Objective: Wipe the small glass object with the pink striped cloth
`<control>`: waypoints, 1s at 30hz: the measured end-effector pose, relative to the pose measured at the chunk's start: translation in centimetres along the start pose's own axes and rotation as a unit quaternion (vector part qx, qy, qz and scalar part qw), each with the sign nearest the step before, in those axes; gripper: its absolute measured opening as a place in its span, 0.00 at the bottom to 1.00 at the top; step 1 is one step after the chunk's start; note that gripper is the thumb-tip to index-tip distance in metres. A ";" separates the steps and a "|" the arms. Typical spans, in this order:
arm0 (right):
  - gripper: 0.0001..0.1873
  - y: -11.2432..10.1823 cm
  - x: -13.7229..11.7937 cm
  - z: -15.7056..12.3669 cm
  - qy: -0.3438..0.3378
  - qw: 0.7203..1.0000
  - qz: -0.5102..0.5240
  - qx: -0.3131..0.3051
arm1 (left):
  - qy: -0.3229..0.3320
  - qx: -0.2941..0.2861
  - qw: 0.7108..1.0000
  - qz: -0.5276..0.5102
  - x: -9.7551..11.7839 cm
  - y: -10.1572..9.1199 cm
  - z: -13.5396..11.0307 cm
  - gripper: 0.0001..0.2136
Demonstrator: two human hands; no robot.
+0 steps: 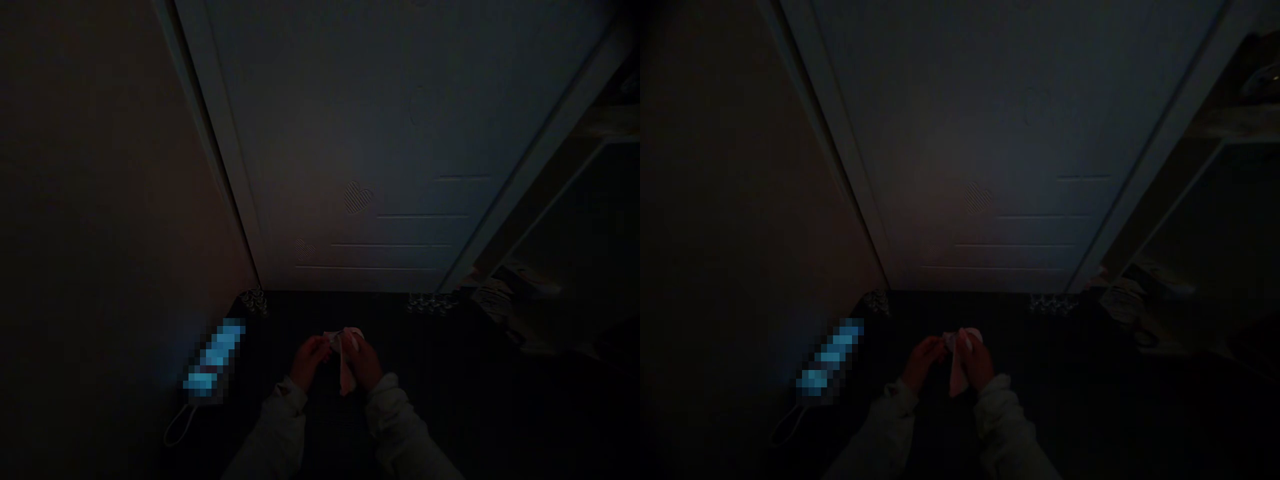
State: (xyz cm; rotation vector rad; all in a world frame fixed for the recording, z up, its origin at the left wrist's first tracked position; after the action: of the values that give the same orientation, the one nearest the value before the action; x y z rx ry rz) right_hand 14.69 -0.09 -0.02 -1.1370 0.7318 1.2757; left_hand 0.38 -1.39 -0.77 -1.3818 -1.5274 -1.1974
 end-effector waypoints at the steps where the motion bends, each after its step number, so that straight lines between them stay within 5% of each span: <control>1: 0.21 0.0 0.1 0.0 0.004 1.000 0.002 0.000 | -0.001 0.000 1.000 -0.001 0.0 0.0 0.0 0.13; 30: 0.18 0.0 0.3 0.2 0.009 1.000 0.001 -0.011 | 0.004 0.006 1.000 -0.008 -0.3 -0.2 0.3 0.12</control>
State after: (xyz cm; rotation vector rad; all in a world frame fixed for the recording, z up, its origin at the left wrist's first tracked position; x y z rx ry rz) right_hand 14.74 0.17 -0.25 -1.1680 0.7348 1.2802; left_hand 0.26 -1.24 -1.19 -1.3582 -1.5409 -1.1987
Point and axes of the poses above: each hand's wrist, its own z-axis towards the middle knuckle, its own y-axis out of the palm, x = y × z, the point moved 2 cm from there along z, towards the middle knuckle, and after that the axes turned 13 degrees about -y, right-handed, at the moved point
